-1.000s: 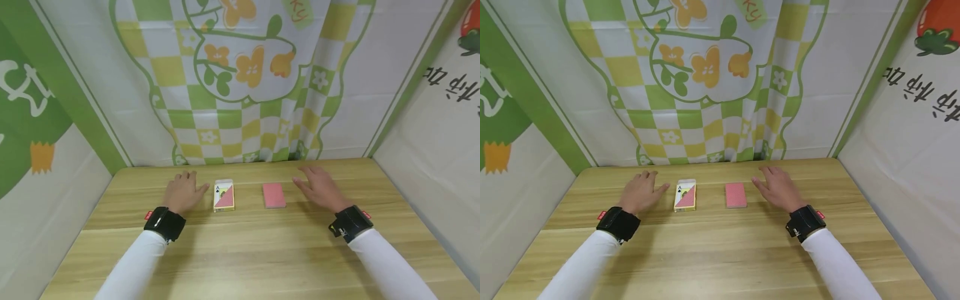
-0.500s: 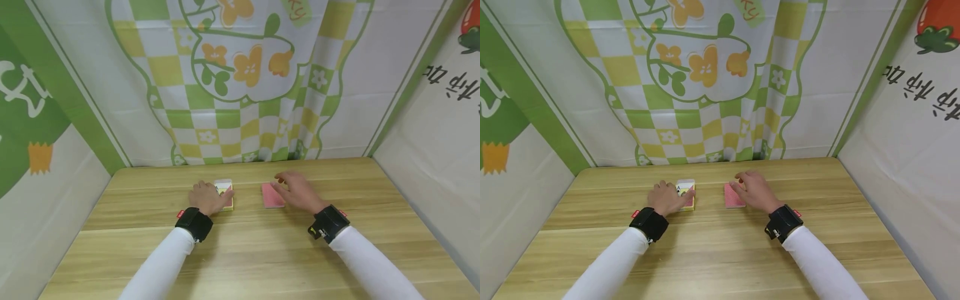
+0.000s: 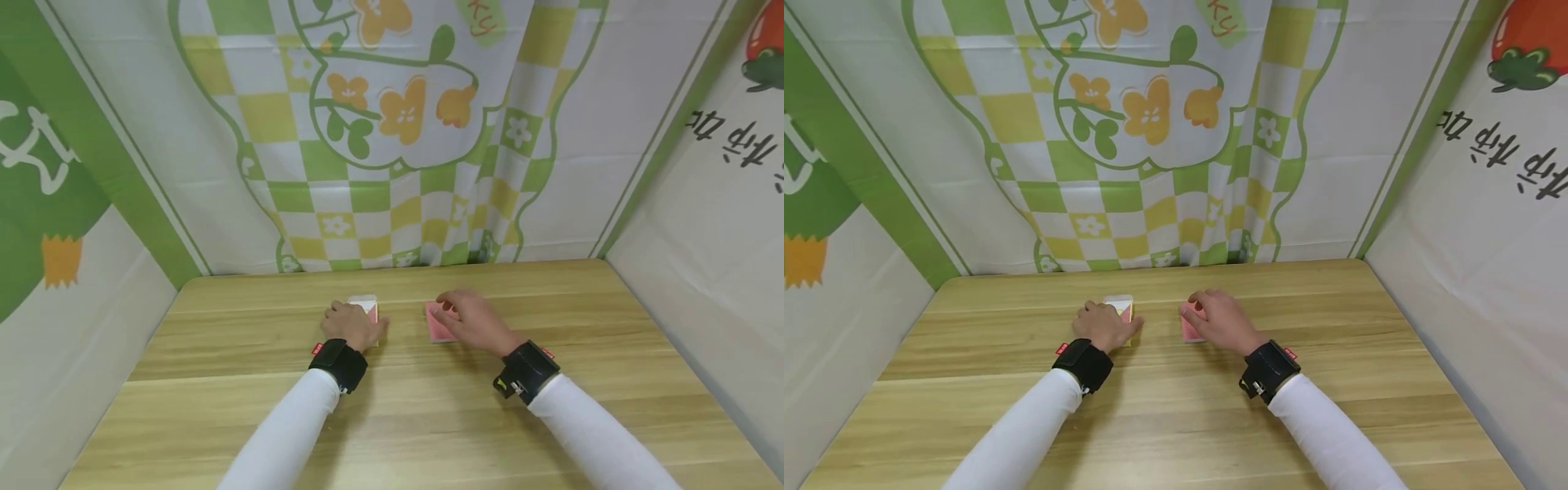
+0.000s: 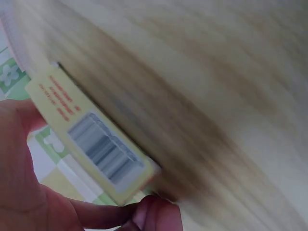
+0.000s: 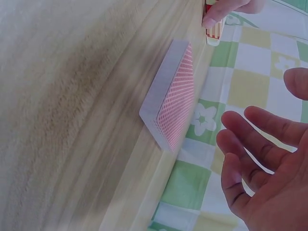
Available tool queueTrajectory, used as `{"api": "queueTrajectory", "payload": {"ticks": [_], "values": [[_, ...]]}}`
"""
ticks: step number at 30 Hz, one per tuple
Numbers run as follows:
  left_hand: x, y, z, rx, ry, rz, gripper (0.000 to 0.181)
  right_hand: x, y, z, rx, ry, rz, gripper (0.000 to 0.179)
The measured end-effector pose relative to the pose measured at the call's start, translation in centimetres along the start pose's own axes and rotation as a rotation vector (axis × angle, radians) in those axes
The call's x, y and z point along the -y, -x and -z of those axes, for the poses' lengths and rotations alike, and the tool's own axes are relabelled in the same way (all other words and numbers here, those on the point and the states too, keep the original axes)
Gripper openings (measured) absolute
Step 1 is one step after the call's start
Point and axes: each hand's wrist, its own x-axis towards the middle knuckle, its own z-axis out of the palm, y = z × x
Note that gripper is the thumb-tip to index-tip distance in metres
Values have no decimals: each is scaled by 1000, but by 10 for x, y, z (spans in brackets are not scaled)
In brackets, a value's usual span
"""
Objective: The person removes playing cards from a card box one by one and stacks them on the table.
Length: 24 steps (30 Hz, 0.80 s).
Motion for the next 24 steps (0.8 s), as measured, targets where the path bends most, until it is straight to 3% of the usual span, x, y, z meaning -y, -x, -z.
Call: {"api": "queueTrajectory", "payload": {"ticks": [6,10,15,19,24], "values": [[4,-8,4,46,95,8,72,1,1,-2,6,-21,-9,40],[10,-10,11,72,139,-24,58,3,-1,-2,12,-44,-21,39],[16,-6,23,70,166,-124,52,8,-5,-3,16,-101,-18,33],[16,-1,34,68,196,-210,48,15,-9,-2,39,-206,-27,32],[16,7,47,66,191,-319,48,25,-12,-1,88,-377,-126,34]]}}
